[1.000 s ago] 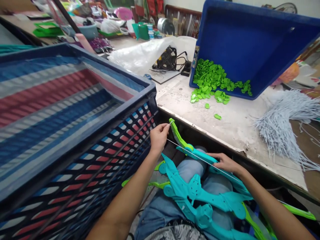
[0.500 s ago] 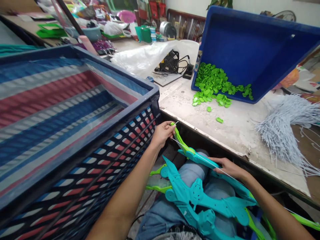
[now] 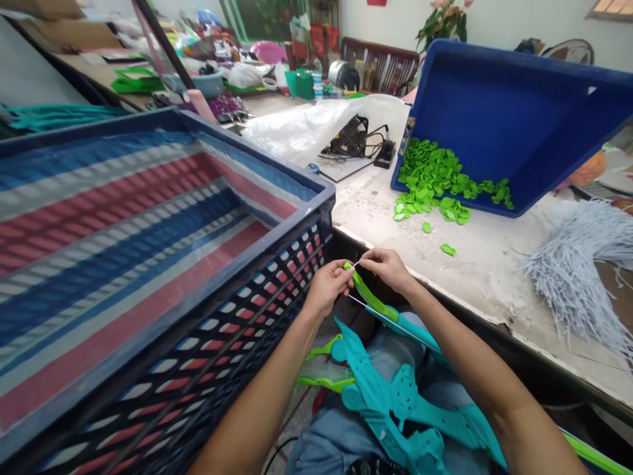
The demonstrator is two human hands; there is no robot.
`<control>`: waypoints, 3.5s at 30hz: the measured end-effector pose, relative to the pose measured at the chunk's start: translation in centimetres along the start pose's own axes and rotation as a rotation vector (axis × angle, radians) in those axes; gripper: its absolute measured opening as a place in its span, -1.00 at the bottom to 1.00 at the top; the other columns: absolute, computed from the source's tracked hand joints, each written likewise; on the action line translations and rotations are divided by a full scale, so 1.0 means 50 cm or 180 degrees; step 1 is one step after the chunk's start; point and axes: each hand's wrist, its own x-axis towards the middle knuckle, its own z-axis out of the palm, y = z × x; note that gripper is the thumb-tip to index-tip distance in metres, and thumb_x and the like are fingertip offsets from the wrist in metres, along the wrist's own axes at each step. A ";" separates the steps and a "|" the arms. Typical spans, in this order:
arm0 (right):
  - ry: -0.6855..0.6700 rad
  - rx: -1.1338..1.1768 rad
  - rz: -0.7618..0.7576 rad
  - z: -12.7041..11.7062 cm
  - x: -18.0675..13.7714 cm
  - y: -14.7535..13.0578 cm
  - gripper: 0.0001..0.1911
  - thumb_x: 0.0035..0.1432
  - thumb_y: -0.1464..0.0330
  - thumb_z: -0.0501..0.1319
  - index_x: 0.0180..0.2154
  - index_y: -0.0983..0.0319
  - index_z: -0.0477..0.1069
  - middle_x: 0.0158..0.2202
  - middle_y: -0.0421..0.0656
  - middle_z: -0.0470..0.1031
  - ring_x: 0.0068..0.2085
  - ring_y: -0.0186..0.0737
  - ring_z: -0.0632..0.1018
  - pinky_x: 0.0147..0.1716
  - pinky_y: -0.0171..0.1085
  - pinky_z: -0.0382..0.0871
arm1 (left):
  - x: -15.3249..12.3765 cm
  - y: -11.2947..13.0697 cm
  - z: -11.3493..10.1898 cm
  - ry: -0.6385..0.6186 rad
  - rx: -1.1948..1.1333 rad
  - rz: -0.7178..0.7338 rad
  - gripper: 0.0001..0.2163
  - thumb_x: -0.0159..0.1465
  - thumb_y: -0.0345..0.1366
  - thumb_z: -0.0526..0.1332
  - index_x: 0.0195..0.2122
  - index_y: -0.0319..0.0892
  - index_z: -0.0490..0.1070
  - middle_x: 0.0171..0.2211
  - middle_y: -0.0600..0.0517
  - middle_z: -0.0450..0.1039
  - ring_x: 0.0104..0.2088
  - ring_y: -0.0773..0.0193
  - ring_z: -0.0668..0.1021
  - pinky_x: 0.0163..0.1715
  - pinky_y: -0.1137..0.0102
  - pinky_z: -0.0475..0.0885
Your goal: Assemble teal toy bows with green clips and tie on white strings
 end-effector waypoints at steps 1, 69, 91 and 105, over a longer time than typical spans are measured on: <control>0.0056 -0.0037 -0.0018 0.003 -0.004 -0.003 -0.81 -0.02 0.24 0.25 -0.47 0.25 0.45 -0.52 -0.24 0.46 -0.48 -0.34 0.42 -0.42 -0.32 0.30 | 0.000 0.001 -0.003 0.0011 0.0053 -0.0022 -0.51 -0.11 0.00 0.43 -0.30 -0.26 0.39 -0.69 0.16 0.35 -0.73 0.47 0.28 -0.71 0.53 0.25; 0.1008 -0.1682 -0.1067 0.042 -0.057 -0.056 -0.85 0.11 0.44 0.13 -0.40 0.18 0.48 -0.38 -0.15 0.55 -0.32 -0.22 0.53 -0.26 -0.28 0.36 | 0.004 0.063 0.031 0.0044 0.0602 0.0306 -0.77 -0.14 -0.22 0.37 -0.48 -0.24 0.53 -0.53 0.05 0.51 -0.51 0.33 0.49 -0.46 0.44 0.42; 0.1965 -0.2714 0.0047 -0.193 -0.055 0.031 -0.86 0.15 0.40 0.19 -0.26 0.25 0.51 -0.16 0.00 0.47 -0.10 -0.06 0.39 -0.11 -0.16 0.26 | 0.009 0.056 0.059 0.0267 0.2192 0.1773 -0.65 0.18 -0.19 0.20 -0.04 -0.20 0.50 -0.14 -0.07 0.54 -0.22 0.19 0.55 -0.25 0.39 0.45; 0.1774 -0.2653 0.1900 -0.355 -0.231 0.041 -0.67 0.12 0.23 0.14 -0.47 0.29 0.57 -0.59 -0.17 0.44 -0.44 -0.24 0.46 -0.49 -0.31 0.09 | -0.011 -0.193 0.298 -0.2897 0.3189 0.1107 -0.68 -0.02 -0.17 0.39 -0.23 -0.12 0.51 -0.32 -0.12 0.54 -0.22 -0.05 0.58 -0.17 0.28 0.40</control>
